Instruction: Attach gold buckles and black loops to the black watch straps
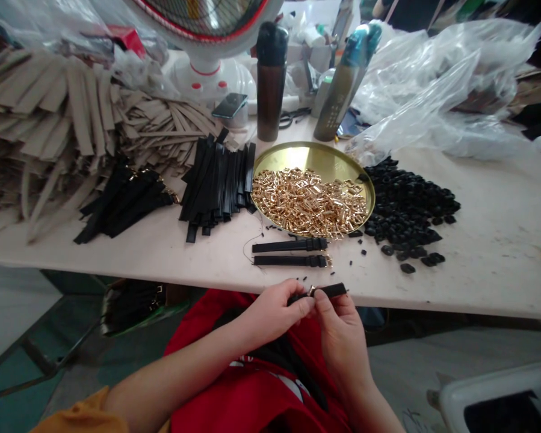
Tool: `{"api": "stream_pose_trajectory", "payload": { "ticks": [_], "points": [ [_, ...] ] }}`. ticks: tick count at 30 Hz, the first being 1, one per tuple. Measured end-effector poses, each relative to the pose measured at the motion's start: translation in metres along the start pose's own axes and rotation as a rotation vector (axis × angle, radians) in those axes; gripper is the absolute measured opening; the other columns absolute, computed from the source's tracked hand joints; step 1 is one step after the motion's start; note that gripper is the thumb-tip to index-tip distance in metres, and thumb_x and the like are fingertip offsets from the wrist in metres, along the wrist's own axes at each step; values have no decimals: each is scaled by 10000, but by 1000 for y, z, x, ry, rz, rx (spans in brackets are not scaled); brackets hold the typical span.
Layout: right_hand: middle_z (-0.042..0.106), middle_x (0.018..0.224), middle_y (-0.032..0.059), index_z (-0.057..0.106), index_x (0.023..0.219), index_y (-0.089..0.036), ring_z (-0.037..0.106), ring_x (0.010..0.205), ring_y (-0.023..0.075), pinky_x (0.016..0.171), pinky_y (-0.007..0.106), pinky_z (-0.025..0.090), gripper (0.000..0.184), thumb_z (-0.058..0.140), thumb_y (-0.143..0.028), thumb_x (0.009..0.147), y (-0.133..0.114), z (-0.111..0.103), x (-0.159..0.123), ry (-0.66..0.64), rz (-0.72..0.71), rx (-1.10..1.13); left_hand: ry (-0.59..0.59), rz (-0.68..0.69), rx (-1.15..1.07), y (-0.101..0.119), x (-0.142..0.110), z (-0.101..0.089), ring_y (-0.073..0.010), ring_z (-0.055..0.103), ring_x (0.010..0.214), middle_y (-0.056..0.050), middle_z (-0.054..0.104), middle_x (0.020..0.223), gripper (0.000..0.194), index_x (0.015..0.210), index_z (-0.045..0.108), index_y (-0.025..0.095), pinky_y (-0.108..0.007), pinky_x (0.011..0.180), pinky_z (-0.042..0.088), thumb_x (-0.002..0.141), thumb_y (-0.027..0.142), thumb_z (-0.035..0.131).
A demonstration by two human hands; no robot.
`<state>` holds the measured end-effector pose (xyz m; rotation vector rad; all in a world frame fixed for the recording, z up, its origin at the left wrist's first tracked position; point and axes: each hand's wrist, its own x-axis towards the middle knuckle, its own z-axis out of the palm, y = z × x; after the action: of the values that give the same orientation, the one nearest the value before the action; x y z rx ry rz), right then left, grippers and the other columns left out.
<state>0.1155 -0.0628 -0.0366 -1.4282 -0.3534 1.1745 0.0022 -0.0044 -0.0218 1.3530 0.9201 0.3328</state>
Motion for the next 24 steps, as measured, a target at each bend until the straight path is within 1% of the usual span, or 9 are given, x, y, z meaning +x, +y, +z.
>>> {"api": "stream_pose_trajectory", "payload": {
  "ticks": [6,10,12,14,16,17,19,21,24],
  "points": [
    [608,653,-20,588,760,-192,541,555,114,558,253,452,219,656,-387,685,10,-7,1,-14,73,84,-46,-103,-203,-3,0,2,-58,375,461,59,447,504,122,693,463,153,-178,478,301,735,267,470],
    [600,690,-3,566,795,-200,542,589,132,567,276,449,212,595,-402,736,6,-6,-5,-53,35,-12,-14,-104,-175,-4,-4,3,-58,359,446,65,432,487,93,676,451,160,-177,460,287,718,243,453],
    [602,728,22,579,786,-199,555,657,161,624,309,452,188,560,-385,763,2,-7,-11,-49,-128,-249,13,-80,-107,-5,-7,3,-66,366,464,62,427,501,104,678,457,159,-183,469,293,729,249,442],
    [597,761,41,601,762,-202,553,728,186,688,334,443,135,573,-334,751,1,-10,-17,-32,-407,-509,65,-28,6,-5,-12,3,-77,386,509,55,434,541,115,688,475,157,-191,498,309,741,252,437],
    [588,770,48,606,744,-209,545,754,194,711,338,436,76,591,-282,729,1,-14,-20,-19,-637,-662,113,47,144,-3,-18,3,-89,409,568,46,451,590,126,689,493,157,-197,539,323,752,248,433],
    [584,762,46,601,742,-210,543,744,193,702,335,437,61,590,-269,727,2,-15,-21,-11,-683,-695,122,84,206,-1,-21,3,-93,419,591,43,460,610,133,686,499,158,-199,555,327,758,248,432],
    [583,730,34,575,747,-208,543,696,182,662,320,440,62,581,-269,737,2,-18,-20,-14,-621,-699,99,138,295,3,-27,1,-100,432,612,40,479,631,151,696,513,161,-200,570,329,773,265,435],
    [585,693,17,547,757,-203,544,648,170,622,303,444,95,573,-294,749,0,-20,-21,-64,-451,-632,52,159,344,7,-31,-1,-103,442,608,39,497,636,178,719,531,165,-201,564,330,787,304,442],
    [596,709,12,542,784,-194,557,661,160,630,285,451,116,547,-309,770,-5,-20,-25,-177,-320,-528,17,121,386,10,-32,-4,-110,454,581,34,514,625,235,712,537,165,-204,541,333,793,369,453]
  ]
}}
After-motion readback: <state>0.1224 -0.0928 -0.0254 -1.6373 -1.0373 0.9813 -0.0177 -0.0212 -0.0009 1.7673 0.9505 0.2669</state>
